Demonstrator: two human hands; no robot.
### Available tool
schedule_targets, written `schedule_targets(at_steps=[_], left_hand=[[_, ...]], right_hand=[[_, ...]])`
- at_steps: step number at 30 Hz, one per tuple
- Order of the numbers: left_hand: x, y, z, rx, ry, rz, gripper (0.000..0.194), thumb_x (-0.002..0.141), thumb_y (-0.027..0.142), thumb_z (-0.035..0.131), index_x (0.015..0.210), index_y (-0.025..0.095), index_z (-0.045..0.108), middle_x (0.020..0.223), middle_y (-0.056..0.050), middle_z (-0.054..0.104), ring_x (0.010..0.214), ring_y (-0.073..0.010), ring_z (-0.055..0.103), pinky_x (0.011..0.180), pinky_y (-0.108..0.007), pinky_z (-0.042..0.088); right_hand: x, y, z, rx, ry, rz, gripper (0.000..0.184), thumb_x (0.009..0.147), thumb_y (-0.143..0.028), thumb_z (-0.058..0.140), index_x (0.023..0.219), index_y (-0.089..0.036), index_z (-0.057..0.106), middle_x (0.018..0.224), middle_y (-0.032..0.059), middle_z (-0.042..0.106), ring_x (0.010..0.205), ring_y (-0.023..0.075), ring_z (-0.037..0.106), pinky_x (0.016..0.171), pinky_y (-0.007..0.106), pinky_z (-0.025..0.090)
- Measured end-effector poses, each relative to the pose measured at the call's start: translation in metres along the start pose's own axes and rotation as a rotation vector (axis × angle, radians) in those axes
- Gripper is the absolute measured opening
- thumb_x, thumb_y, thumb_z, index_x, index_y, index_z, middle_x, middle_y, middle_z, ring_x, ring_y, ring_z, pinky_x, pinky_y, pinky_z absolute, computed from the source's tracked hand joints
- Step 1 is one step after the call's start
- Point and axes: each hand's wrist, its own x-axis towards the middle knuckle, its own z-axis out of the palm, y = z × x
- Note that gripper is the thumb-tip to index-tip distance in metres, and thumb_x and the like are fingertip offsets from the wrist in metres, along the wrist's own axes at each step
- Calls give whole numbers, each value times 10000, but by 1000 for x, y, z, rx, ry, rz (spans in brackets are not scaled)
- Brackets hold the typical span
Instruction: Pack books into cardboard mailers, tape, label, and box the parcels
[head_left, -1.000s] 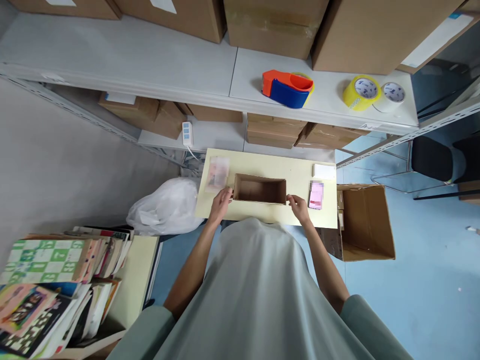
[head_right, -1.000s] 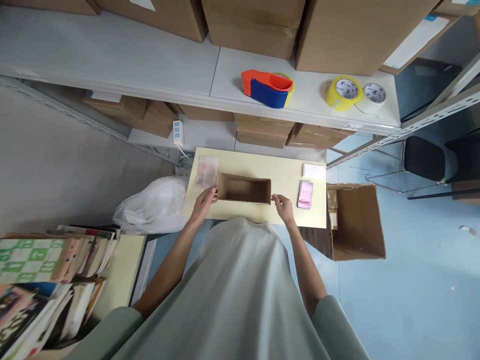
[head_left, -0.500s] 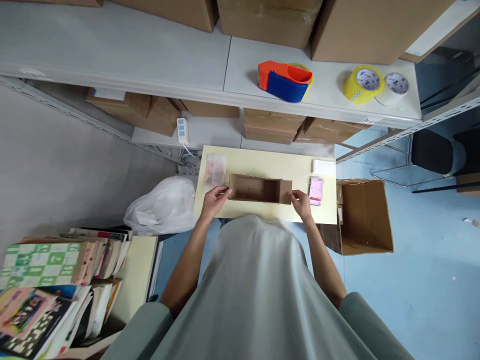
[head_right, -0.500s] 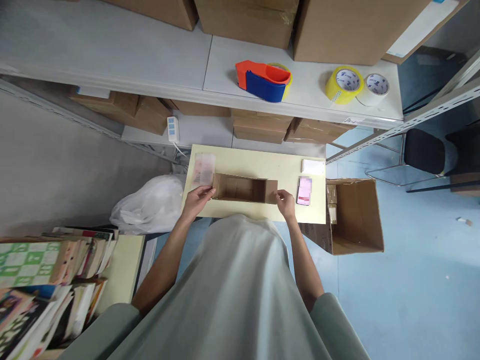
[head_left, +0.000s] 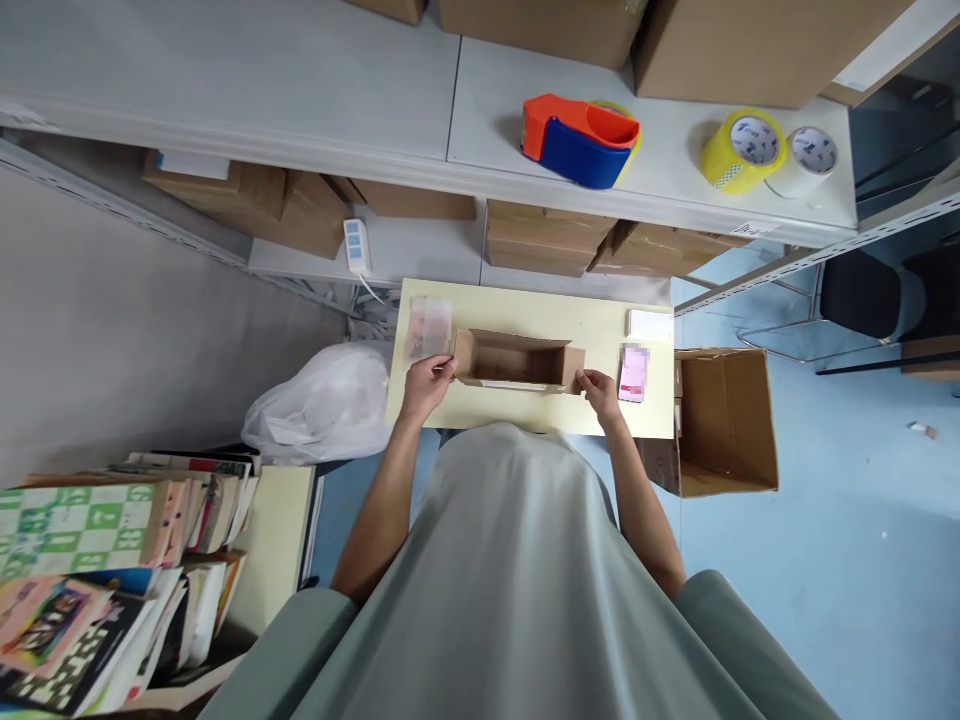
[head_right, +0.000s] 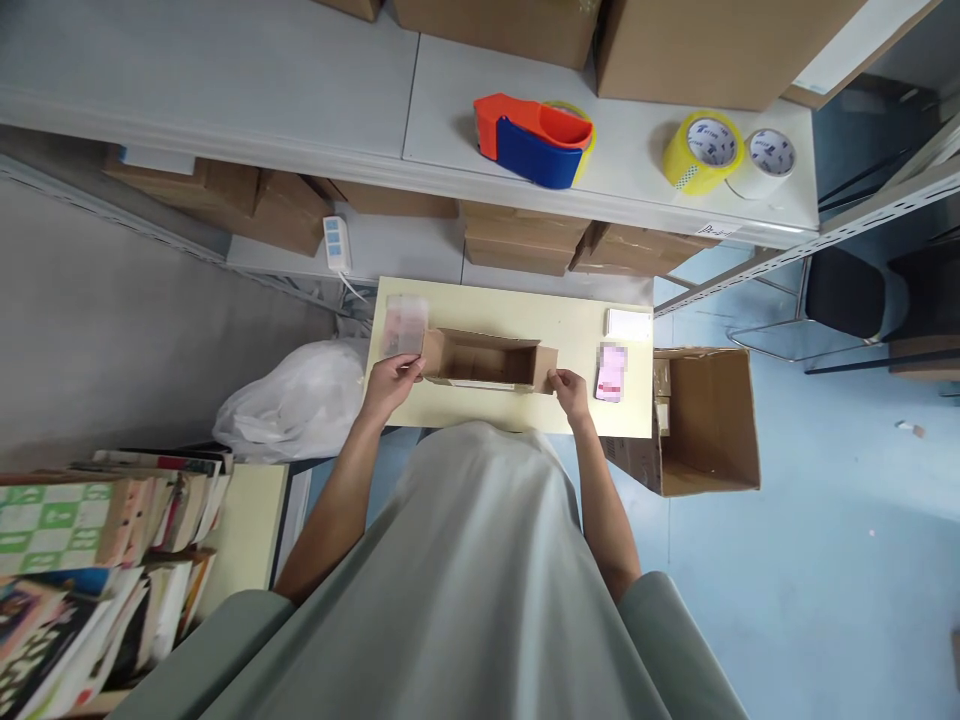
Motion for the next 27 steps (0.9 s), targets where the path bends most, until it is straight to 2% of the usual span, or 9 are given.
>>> schedule_targets(at_steps=[3,7,12,15,18,20,23,27], left_hand=[[1,0,0,8,11,-7,284,934,402,712,1025,167,843,945,-80,840,770,-253,804,743,-308,605],[-1,1,1,-18,-4,-5,302,939,410,709,1053,164,843,996,-90,849,795,-258,809,747,-312,617],[-11,12,5,32,-6,50,276,942,403,728,1073,186,836,1102,-103,850,840,-267,811,835,-358,640],[-20,21,9,147,4,105,213,908,371,787,1039,211,837,1080,-92,853,887,-276,814,906,-366,626],[-24,25,12,198,-39,126,234,851,347,847,1043,216,831,1078,-86,853,876,-273,811,906,-360,625],[-21,21,10,207,-41,129,222,847,298,821,1053,214,826,1091,-84,851,890,-269,811,910,-352,625],[-10,3,2,146,-15,90,187,870,242,729,1031,202,815,1082,-86,841,981,-270,804,938,-347,628],[2,-29,-2,-214,-84,-132,329,870,283,728,1168,149,769,1157,-106,819,1087,-256,773,911,-368,669]], right_hand=[[-2,-1,1,-9,3,-3,830,735,-1019,680,857,-201,747,786,98,765,691,197,619,564,309,466],[-6,-1,1,-19,17,-1,816,746,-1001,689,874,-198,743,806,103,777,712,209,648,590,323,501],[-11,-1,4,-12,66,-41,775,771,-971,697,896,-206,710,877,119,786,800,241,704,684,361,575],[-15,0,10,-2,80,-65,705,801,-910,736,929,-219,676,852,89,760,807,236,708,694,353,597],[-16,2,17,7,59,-52,662,814,-879,752,929,-239,622,756,37,706,742,216,675,637,330,582],[-16,4,20,20,59,-44,656,821,-880,742,926,-251,591,715,17,679,710,206,656,615,324,570],[-13,5,21,21,73,-49,667,809,-893,745,923,-261,567,710,13,674,704,203,649,616,327,573],[-9,4,20,37,48,-42,689,792,-912,745,939,-262,567,725,19,692,717,203,658,629,328,585]])
